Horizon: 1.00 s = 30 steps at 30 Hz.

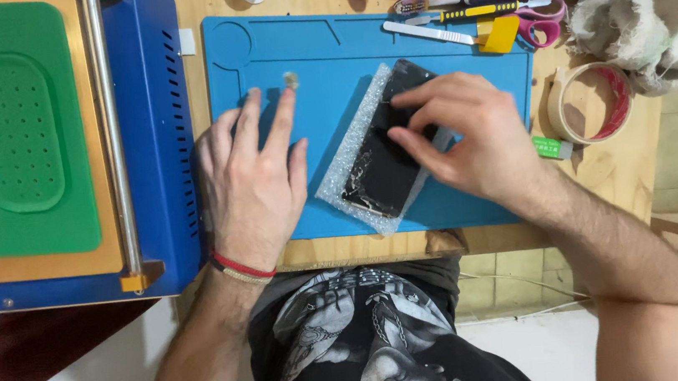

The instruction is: The person wraps a black rectangular object with bubble wrap on a blue cutting mat. They smooth the wrap by hand, fold the edges, and press the material to secure it around the object.

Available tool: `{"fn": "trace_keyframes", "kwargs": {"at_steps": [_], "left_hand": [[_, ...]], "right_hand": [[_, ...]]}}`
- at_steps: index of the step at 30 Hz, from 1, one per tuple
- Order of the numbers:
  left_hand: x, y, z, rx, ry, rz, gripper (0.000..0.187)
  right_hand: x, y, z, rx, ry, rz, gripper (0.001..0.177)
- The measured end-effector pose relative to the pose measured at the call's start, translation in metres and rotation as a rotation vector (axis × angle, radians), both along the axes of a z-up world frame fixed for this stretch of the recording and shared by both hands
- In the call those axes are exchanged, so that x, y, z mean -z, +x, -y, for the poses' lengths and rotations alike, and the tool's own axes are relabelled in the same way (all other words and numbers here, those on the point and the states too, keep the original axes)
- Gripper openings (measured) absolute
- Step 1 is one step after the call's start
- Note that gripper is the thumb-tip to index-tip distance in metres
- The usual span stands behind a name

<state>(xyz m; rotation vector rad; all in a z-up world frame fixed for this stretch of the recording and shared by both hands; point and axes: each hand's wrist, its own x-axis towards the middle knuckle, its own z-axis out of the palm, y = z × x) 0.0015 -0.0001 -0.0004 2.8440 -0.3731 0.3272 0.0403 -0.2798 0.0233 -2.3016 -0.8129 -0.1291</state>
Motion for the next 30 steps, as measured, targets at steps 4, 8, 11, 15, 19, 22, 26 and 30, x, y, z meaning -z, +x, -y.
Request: {"fn": "trace_keyframes", "kwargs": {"at_steps": [4, 8, 11, 15, 19, 22, 26, 30], "left_hand": [[-0.002, 0.008, 0.007, 0.044, -0.097, 0.028, 0.053], [-0.005, 0.013, 0.011, 0.125, -0.096, 0.049, 0.055], [-0.004, 0.014, 0.008, 0.120, -0.112, 0.049, 0.055], [-0.001, 0.015, 0.004, 0.068, -0.073, 0.024, 0.063], [0.003, 0.016, 0.003, 0.032, -0.082, 0.019, 0.059], [0.008, 0.015, 0.003, 0.064, -0.135, 0.027, 0.057], [0.014, 0.014, 0.004, 0.095, -0.250, 0.017, 0.045], [0.016, 0.017, 0.004, 0.091, -0.251, 0.012, 0.045]], "right_hand": [[-0.020, 0.019, -0.009, 0.079, 0.030, -0.021, 0.026], [-0.022, 0.057, -0.038, -0.023, 0.090, -0.277, 0.032], [-0.004, 0.091, -0.055, -0.040, 0.160, -0.359, 0.017], [-0.002, 0.114, -0.074, -0.141, -0.026, -0.490, 0.033], [-0.005, 0.118, -0.082, -0.107, -0.093, -0.469, 0.013], [0.015, 0.131, -0.084, -0.103, -0.023, -0.259, 0.011], [0.042, 0.140, -0.089, -0.122, 0.068, -0.175, 0.022], [0.051, 0.144, -0.092, -0.254, 0.028, 0.029, 0.015]]}}
